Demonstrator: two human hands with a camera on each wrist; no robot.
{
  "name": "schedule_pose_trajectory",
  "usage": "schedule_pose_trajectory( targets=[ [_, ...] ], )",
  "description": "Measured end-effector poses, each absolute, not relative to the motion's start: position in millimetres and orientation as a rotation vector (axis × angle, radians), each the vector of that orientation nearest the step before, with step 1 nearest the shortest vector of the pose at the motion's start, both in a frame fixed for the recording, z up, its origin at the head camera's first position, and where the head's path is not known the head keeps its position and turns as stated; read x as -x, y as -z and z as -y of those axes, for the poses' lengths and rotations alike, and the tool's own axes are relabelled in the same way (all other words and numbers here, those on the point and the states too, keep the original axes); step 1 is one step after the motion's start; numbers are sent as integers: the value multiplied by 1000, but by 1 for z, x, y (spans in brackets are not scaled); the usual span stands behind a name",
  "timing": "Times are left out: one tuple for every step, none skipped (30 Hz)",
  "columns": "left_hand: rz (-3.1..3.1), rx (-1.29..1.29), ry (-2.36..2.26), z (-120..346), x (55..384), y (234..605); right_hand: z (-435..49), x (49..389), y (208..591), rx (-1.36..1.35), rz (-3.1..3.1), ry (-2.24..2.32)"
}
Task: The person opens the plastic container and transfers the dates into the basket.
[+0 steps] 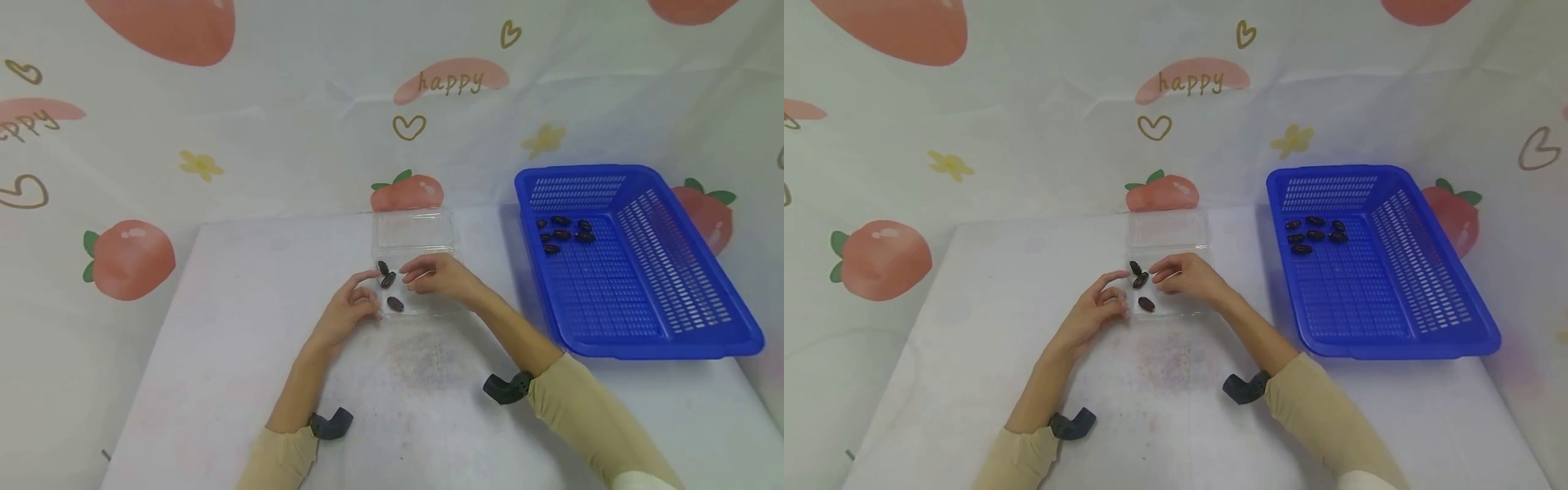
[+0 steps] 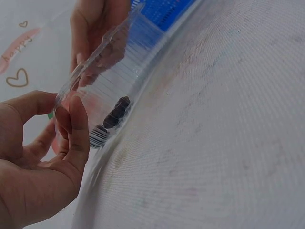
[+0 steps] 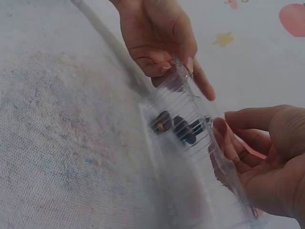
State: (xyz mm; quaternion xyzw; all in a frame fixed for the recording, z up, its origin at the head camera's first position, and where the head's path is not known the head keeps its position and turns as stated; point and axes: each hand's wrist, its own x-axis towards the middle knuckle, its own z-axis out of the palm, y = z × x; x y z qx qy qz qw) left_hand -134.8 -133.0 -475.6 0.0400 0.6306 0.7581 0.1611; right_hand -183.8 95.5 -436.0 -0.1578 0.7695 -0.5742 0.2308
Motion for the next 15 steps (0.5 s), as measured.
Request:
schedule_pose_trajectory(
  targets=[
    [-1803, -112, -2164, 133, 135, 475, -94, 185, 437, 437, -2119, 1568],
    [-1804, -113, -2161, 133, 135, 475, -93, 186, 438, 445, -2123, 1557],
    [-1804, -110, -2160, 133, 135, 474, -91, 186, 440, 456, -2133, 1542],
    [-1801, -110, -2159, 133, 135, 474, -90, 187, 440, 469, -2144, 1526],
    [-1797, -111, -2156, 134, 135, 474, -89, 188, 441, 478, -2151, 1514],
    [-1795, -112, -2153, 134, 135, 474, -87, 189, 443, 492, -2157, 1506],
    [-1792, -111, -2151, 134, 135, 474, -86, 189, 444, 502, -2168, 1491],
    [-1789, -113, -2147, 134, 135, 474, -85, 190, 445, 511, -2174, 1477],
    [-1786, -113, -2145, 134, 135, 474, -84, 190, 446, 517, -2180, 1464],
    [-1786, -113, -2142, 134, 134, 473, -82, 191, 447, 517, -2181, 1452],
    [-1786, -113, -2137, 134, 134, 472, -81, 191, 448, 514, -2183, 1440],
    [-1787, -114, -2134, 134, 134, 471, -80, 191, 449, 516, -2187, 1427],
    [-1789, -117, -2129, 133, 133, 469, -80, 191, 449, 512, -2190, 1415],
    [-1793, -120, -2125, 133, 133, 467, -79, 191, 450, 508, -2187, 1409],
    [-1792, -123, -2124, 133, 132, 465, -78, 192, 451, 505, -2184, 1406]
  ],
)
